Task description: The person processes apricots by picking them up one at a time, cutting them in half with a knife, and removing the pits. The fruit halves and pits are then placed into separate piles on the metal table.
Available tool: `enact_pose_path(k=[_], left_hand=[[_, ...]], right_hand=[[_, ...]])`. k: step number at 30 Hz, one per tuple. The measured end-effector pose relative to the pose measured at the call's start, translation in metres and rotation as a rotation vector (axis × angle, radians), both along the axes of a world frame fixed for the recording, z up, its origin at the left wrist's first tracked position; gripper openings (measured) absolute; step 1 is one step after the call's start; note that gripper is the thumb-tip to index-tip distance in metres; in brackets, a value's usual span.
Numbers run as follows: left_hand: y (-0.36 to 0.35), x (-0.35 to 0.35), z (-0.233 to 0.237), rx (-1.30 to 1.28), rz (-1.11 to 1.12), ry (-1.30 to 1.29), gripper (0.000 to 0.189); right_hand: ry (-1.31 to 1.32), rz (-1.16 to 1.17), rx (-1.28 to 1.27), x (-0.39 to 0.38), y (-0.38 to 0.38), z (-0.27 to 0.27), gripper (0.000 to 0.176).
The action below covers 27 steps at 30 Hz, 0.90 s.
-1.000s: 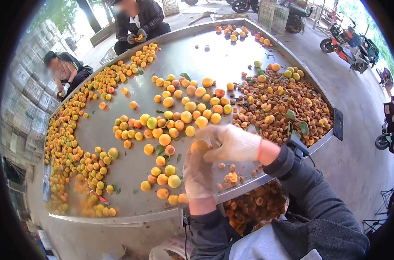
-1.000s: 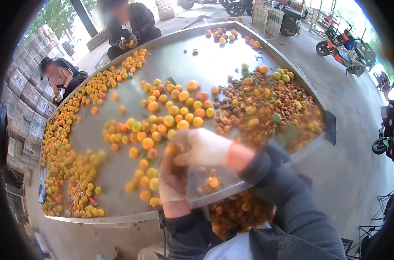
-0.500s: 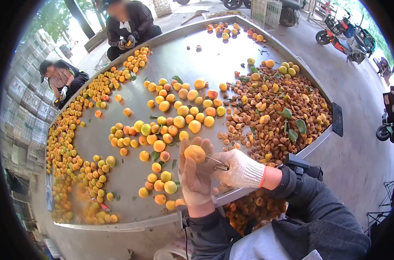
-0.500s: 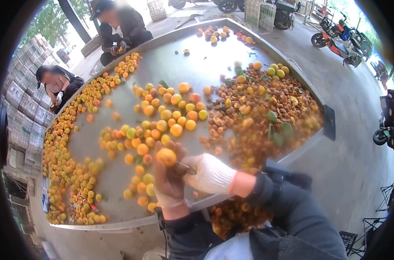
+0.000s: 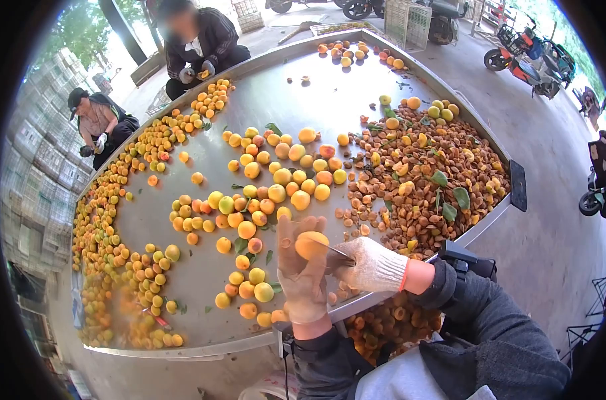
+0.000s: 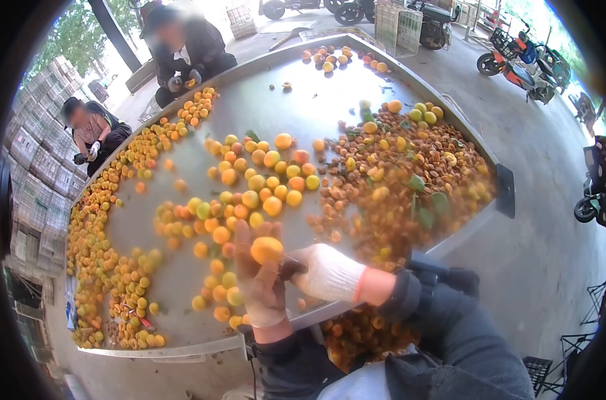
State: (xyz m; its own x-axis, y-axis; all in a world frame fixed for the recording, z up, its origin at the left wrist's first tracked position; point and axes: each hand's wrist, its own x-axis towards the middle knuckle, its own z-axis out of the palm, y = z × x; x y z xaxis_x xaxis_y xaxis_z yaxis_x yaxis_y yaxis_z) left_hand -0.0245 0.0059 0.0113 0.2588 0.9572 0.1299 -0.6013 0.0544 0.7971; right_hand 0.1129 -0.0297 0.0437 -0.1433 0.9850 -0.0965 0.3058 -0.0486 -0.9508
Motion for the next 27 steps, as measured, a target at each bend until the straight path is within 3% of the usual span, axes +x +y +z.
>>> enact_pose_path(k=[5,8,11,13,14,18,20,21,25,27], left_hand=[[-0.004,0.003,0.005,0.041,-0.07,0.113,0.085],[-0.006,0.008,0.009,-0.031,-0.022,0.289,0.086],[-0.007,0.023,-0.007,-0.032,0.157,0.101,0.076],[-0.009,0.023,-0.016,0.093,0.212,0.325,0.057],[-0.011,0.023,-0.014,0.091,0.21,0.327,0.057],[-0.014,0.016,-0.007,-0.077,0.171,0.376,0.046],[-0.011,0.011,-0.004,-0.108,0.104,0.423,0.045],[-0.012,0.011,-0.002,-0.124,0.042,0.336,0.044],[-0.014,0.01,0.009,-0.169,-0.12,0.175,0.045],[-0.01,0.011,0.003,-0.183,-0.108,0.067,0.046]], right_hand=[[-0.251,0.096,-0.239,0.008,0.011,-0.019,0.019],[-0.392,0.088,-0.082,0.006,0.013,-0.025,0.02],[-0.474,-0.076,0.093,-0.002,0.006,-0.022,0.018],[-0.536,-0.093,0.103,-0.001,0.008,-0.027,0.018],[-0.598,-0.109,0.114,-0.001,0.009,-0.029,0.018],[-0.362,0.024,-0.013,0.009,0.008,-0.033,0.018],[0.091,0.109,-0.411,0.013,0.008,-0.03,0.02],[0.139,0.151,-0.342,0.015,0.006,-0.028,0.023],[0.206,0.123,-0.414,0.019,-0.004,-0.007,0.023],[-0.072,0.156,-0.289,0.028,-0.008,-0.018,0.021]])
